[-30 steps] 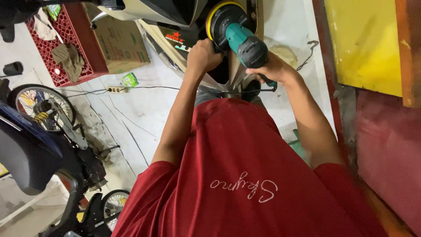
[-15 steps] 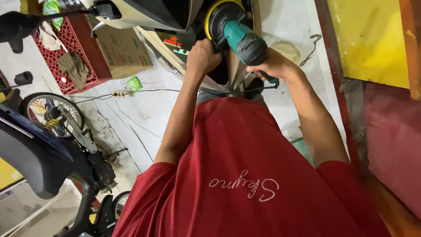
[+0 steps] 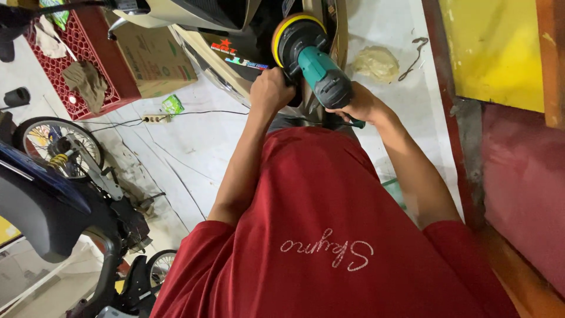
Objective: The person uses a green electric polisher with a yellow pad to buff the front fairing of a beige motorcycle. They move the tool in circular motions across the surface, focusing on the area around the headlight and front panel.
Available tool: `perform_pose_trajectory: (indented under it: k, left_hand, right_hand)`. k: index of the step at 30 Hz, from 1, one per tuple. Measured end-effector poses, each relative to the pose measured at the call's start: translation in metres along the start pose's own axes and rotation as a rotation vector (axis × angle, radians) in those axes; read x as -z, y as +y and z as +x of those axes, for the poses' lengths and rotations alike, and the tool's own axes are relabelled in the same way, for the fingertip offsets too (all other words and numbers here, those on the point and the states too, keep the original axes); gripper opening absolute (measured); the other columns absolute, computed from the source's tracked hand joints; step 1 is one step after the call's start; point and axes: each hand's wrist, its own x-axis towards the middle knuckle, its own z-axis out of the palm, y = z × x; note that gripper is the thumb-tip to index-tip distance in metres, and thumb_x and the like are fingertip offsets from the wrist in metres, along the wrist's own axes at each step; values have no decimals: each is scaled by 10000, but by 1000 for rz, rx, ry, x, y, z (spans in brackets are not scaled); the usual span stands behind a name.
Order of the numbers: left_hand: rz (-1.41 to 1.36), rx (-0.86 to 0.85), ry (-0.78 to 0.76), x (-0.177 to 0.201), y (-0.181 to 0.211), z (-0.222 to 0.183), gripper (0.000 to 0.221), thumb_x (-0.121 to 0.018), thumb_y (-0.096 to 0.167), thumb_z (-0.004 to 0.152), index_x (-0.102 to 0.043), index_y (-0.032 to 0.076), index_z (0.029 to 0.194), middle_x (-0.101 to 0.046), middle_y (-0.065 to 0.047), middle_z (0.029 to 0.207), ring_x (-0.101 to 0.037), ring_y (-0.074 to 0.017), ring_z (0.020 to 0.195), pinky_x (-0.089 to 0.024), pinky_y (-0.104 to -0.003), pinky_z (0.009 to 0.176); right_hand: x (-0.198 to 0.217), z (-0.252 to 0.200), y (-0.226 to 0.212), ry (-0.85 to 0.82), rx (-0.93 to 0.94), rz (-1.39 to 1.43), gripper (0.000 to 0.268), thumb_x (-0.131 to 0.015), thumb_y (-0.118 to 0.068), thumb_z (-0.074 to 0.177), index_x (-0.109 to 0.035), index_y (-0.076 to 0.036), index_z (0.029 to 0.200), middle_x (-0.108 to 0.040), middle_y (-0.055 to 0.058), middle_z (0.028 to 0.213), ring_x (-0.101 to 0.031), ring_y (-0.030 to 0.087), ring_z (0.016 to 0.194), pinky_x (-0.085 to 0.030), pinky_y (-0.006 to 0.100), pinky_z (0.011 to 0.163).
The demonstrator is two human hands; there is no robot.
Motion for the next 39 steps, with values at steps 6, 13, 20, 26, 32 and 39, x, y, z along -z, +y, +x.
perform_pose_trajectory:
  k: [6,13,20,26,32,39]
  left_hand:
    - [-87,89,-42,15,12,-21,382,-745,354,790,-746,-24,837,-711,-297,862,-696,-476,845,-559,-530,765]
    - [-53,113,-55,-24,-23,-41,308,-726,277,761,-756,-10,870,-717,-291,884,-696,-481,852,-561,-539,763]
    - [-79,138,-55,-46,-32,-58,305,-732,283,738,-760,8,867,-715,-286,858,-699,-476,833,-562,-541,756]
    - [-80,101,-62,-80,-49,-67,330,-745,282,717,-735,2,893,-719,-278,882,-700,-465,859,-561,-534,754]
    - [-175,183,-118,-65,-37,-81,334,-714,241,761,-710,40,1026,-729,-263,928,-700,-459,895,-555,-531,787]
    - [-246,154,-66,-71,-36,-90,367,-710,182,747,-705,23,1078,-718,-276,1005,-676,-469,951,-546,-529,818]
  right_hand:
    - [-6,2,17,-43,48,-147,229,-779,-215,815,-625,-61,743,-583,31,562,-544,133,470,-436,322,471]
    - [-26,-3,33,-56,128,-192,125,-678,-167,808,-659,-58,867,-620,50,569,-598,159,476,-480,343,468]
    - [-31,-3,79,-6,304,-492,377,-742,-147,802,-666,-33,1153,-756,185,1036,-717,332,957,-545,418,877]
    - [-32,-10,91,2,240,-423,547,-770,-171,796,-603,-39,1300,-737,194,1167,-706,346,1091,-525,423,956]
    - [-43,-20,69,-9,184,-448,688,-821,-223,726,-578,-58,1348,-723,200,1204,-699,366,1119,-524,433,947]
    - [-46,-21,88,37,160,-560,524,-786,-241,818,-624,-65,1284,-731,234,1154,-695,429,1077,-537,465,922]
